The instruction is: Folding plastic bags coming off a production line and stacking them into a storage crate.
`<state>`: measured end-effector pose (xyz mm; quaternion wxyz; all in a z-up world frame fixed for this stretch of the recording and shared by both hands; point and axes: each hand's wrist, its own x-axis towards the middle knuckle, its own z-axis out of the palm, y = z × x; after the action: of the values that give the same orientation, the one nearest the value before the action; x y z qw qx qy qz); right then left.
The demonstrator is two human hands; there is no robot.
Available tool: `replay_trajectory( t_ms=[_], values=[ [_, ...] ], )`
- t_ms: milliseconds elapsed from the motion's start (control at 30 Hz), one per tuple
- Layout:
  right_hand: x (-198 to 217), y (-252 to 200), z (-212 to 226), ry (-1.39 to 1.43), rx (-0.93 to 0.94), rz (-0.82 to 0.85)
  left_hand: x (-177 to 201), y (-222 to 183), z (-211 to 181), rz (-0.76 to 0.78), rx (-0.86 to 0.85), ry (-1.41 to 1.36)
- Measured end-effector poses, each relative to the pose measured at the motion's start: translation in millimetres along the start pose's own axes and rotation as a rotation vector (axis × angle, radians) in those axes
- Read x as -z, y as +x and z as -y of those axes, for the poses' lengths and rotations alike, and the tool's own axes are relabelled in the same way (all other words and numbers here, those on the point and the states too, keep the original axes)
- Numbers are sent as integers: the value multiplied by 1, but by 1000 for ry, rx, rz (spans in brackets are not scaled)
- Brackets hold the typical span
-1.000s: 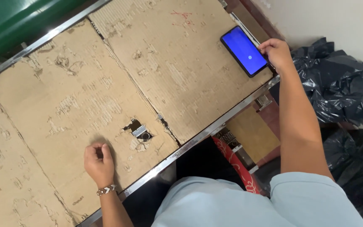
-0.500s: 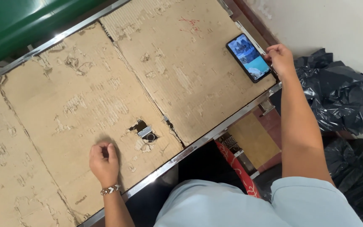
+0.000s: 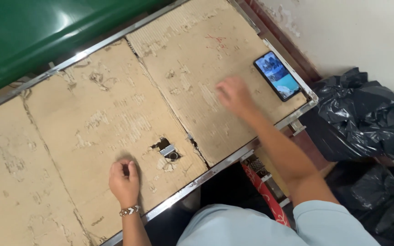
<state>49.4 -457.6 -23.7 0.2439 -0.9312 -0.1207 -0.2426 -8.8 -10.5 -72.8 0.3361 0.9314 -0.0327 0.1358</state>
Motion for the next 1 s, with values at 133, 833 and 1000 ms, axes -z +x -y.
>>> replay_trajectory(
  t_ms=[133, 833, 1000],
  values=[
    [-18, 31, 60, 45, -218, 337, 6, 12, -8, 20, 80, -28],
    [-199, 227, 27, 1361, -706, 53, -59, 327, 84, -258, 670, -1100],
    [-246, 271, -21, 1884, -806, -98, -47, 367, 86, -332, 739, -1332]
  ],
)
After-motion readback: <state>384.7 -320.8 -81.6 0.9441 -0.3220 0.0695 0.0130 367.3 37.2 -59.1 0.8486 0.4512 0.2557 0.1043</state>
